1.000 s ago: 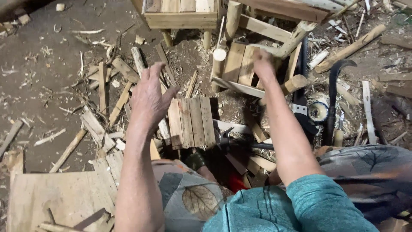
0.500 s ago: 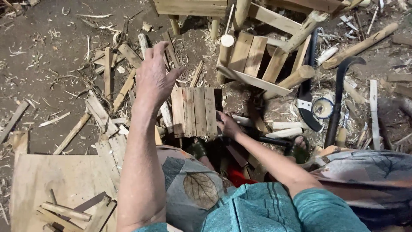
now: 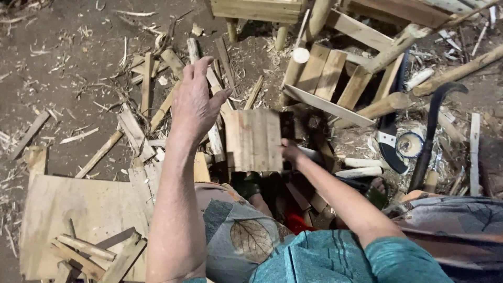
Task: The person assembles a wooden structure by hammering dowels into place and sawing a wooden plank to fit. They use a hammer to secure the dowels and a hand saw to cut the plank, working amidst scattered wood pieces and tools.
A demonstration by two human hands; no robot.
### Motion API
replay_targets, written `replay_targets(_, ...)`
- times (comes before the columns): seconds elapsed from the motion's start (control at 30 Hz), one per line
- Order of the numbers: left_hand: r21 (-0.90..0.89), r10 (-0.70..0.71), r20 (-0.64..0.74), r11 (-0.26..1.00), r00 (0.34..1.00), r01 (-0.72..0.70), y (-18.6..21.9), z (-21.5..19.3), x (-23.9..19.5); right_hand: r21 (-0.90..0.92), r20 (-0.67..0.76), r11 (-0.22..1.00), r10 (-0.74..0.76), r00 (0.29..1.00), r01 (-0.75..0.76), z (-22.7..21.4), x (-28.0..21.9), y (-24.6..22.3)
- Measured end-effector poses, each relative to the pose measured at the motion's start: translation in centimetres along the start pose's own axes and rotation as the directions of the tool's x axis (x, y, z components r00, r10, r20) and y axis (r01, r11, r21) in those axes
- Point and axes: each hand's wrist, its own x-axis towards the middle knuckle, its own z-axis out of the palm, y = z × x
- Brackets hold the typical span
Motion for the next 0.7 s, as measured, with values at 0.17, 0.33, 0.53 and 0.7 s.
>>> replay_targets(0.17, -0.007, -0.003, -0.017, 1.0, 1.0, 0.003, -0.8, -1.1, -0.8, -0.101, -0.166, 0.995, -0.009, 0.986, -0.008, -6.2, 2.6, 2.6)
replay_targets(0.33, -0.025, -0.026, -0.015, 0.999, 1.0, 0.026, -0.7, -1.8, -1.3, -0.062, -0.113, 0.998, 0.022, 0.993, -0.029, -3.8, -2.3, -0.7)
replay_targets(0.53, -0.025, -0.042, -0.016, 0.999, 0.999, 0.041, -1.0, -2.0, -1.0, 0.121, -0.117, 0.99, 0.084, 0.99, -0.07, -4.6, -4.3, -0.9)
replay_targets(0.7, -0.04, -0.034, -0.014, 0.999, 0.999, 0.034, -0.6, -1.6, -0.6, 0.16, -0.156, 0.984, 0.102, 0.982, -0.076, -3.4, -3.8, -0.6)
